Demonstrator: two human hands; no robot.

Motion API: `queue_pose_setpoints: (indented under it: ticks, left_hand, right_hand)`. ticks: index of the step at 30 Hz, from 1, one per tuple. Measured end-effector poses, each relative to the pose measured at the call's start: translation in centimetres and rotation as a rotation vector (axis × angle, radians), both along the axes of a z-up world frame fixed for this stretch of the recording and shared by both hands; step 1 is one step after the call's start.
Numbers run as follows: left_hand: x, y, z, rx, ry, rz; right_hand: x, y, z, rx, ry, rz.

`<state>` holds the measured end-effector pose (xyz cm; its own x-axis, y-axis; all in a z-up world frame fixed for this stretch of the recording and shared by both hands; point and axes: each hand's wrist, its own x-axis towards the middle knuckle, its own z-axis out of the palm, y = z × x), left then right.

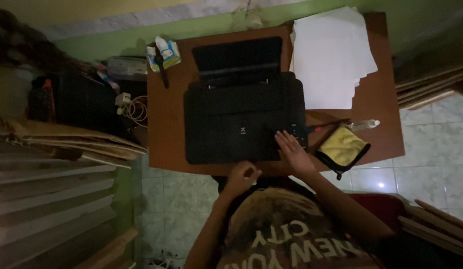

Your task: The person cleans a black printer on a wooden table. They spray a cleaning solution onto the printer surface and wipe it with a yellow cloth, then use a small brush to clean crevices. The person repeatedly wipes and brushes the printer throughout the clip.

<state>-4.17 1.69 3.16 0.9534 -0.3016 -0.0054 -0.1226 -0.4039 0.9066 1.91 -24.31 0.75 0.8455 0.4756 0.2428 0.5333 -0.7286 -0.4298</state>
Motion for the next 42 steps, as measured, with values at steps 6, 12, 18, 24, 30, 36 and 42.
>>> queue_pose_setpoints:
  ticks: [6,12,18,24,30,36,42]
  left_hand:
    - [0.0,3.6,0.8,0.232,-0.281,0.234]
    - [0.7,5.9,1.1,0.279,-0.155,0.132]
    - [2.9,6.9,0.5,0.243,-0.158,-0.01]
    - [5.4,8.9,-0.2,0.112,-0.165,-0.117]
    - [6.0,10.4,-1.3,-0.051,-0.152,-0.218]
    - [6.1,10.8,-1.4,-0.037,-0.142,-0.273]
    - [6.0,11.4,-1.7,-0.054,-0.154,-0.3]
  right_hand:
    - [-1.0,2.0,0.5,-0.172,0.111,-0.013]
    - [0.6,6.0,1.2,-0.221,0.119,-0.199]
    - [3.2,11.2,1.1,-0.28,0.105,-0.111]
    - [3.1,12.0,1.2,-0.364,0.073,-0.129]
    - [4.1,6.7,1.3,-0.357,0.014,-0.437]
    - [3.4,7.0,0.7,-0.217,0.131,-0.606]
    - [4.9,13.1,0.3,-0.394,0.202,-0.5]
